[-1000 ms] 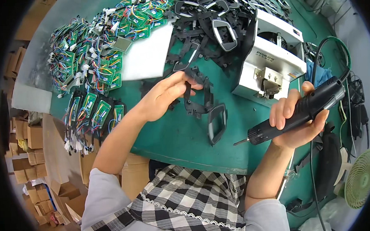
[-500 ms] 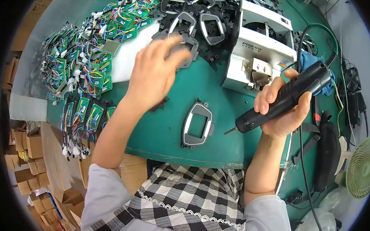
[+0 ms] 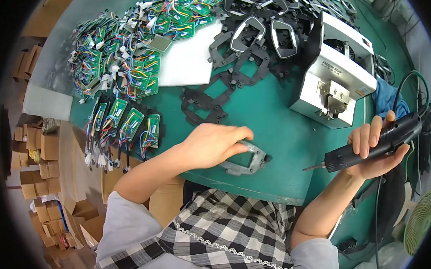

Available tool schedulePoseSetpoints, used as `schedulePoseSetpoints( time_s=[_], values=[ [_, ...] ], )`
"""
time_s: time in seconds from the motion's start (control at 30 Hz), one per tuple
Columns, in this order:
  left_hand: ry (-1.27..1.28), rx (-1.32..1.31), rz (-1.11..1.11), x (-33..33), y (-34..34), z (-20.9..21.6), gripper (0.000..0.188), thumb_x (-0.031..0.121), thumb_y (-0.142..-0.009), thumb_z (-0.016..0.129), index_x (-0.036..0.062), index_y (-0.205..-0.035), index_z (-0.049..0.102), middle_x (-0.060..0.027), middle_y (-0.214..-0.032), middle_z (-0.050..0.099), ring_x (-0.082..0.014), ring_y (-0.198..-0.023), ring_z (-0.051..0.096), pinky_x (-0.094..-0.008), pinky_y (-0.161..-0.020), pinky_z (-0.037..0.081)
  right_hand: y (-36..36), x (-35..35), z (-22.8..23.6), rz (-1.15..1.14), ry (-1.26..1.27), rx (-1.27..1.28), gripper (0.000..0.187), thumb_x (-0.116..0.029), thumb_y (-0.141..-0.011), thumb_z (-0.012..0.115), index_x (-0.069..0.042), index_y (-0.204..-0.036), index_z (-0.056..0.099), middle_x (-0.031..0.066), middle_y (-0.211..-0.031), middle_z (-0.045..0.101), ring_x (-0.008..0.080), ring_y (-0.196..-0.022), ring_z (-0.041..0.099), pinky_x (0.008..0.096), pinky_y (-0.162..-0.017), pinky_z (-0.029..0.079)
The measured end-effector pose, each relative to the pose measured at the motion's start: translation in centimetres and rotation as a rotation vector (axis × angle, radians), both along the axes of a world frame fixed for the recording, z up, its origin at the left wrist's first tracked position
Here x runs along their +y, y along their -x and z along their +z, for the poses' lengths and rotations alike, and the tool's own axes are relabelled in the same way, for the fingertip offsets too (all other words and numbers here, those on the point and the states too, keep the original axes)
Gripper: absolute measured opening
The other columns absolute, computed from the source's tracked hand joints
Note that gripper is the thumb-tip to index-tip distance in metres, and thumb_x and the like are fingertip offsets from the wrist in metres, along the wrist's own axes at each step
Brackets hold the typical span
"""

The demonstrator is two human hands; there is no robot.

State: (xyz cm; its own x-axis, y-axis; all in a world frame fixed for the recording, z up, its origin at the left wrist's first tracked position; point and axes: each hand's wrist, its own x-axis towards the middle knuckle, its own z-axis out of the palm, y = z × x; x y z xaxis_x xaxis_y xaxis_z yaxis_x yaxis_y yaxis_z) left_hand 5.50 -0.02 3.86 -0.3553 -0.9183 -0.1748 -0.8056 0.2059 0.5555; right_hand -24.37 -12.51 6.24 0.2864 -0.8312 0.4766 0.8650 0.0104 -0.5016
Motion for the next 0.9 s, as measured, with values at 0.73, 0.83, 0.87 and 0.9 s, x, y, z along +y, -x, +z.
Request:
schedulePoseSetpoints(
  time_s=[0.73,0.83,0.87,0.9],
  values=[
    [-0.028,-0.495,0.483,-3.2,-29.9,5.9,0.080,0.002,-0.061,0.077,0.0143,-0.133,0.043,-0.0130,-0.127,0.055,-0.0332,-0.121,0.050,-0.0414,-0.098,0.042,-1.7,-0.1,-0.5,0.006,-0.039,0.022,0.057,-0.042,-0.096,0.049,0.004,-0.128,0.038,0.0088,-0.072,0.044,0.0151,-0.049,0.044,0.0291,-0.047,0.039],
    [0.263,-0.800,0.302,-2.6,-29.4,4.7,0.083,-0.007,-0.060,0.068,0.0157,-0.136,0.041,-0.0125,-0.129,0.053,-0.0321,-0.123,0.048,-0.0400,-0.105,0.037,-1.7,-0.2,-0.6,0.022,-0.052,0.005,0.057,-0.043,-0.096,0.048,0.004,-0.127,0.038,0.0091,-0.071,0.043,0.0155,-0.048,0.044,0.0296,-0.047,0.040],
    [0.402,-0.826,0.238,-2.5,-29.7,4.4,0.084,-0.007,-0.060,0.068,0.0158,-0.136,0.041,-0.0117,-0.130,0.053,-0.0321,-0.123,0.048,-0.0399,-0.106,0.036,-1.7,-0.2,-0.7,0.015,-0.053,0.004,0.057,-0.043,-0.096,0.048,0.003,-0.127,0.038,0.0092,-0.071,0.043,0.0156,-0.048,0.044,0.0296,-0.047,0.040],
    [0.409,-0.755,0.179,-2.7,-30.0,4.7,0.081,-0.007,-0.061,0.067,0.0159,-0.135,0.042,-0.0108,-0.131,0.052,-0.0314,-0.125,0.046,-0.0408,-0.107,0.035,-1.7,-0.1,-0.7,0.008,-0.056,0.005,0.056,-0.043,-0.096,0.048,0.003,-0.127,0.038,0.0092,-0.071,0.043,0.0158,-0.048,0.044,0.0296,-0.047,0.040]
  ],
)
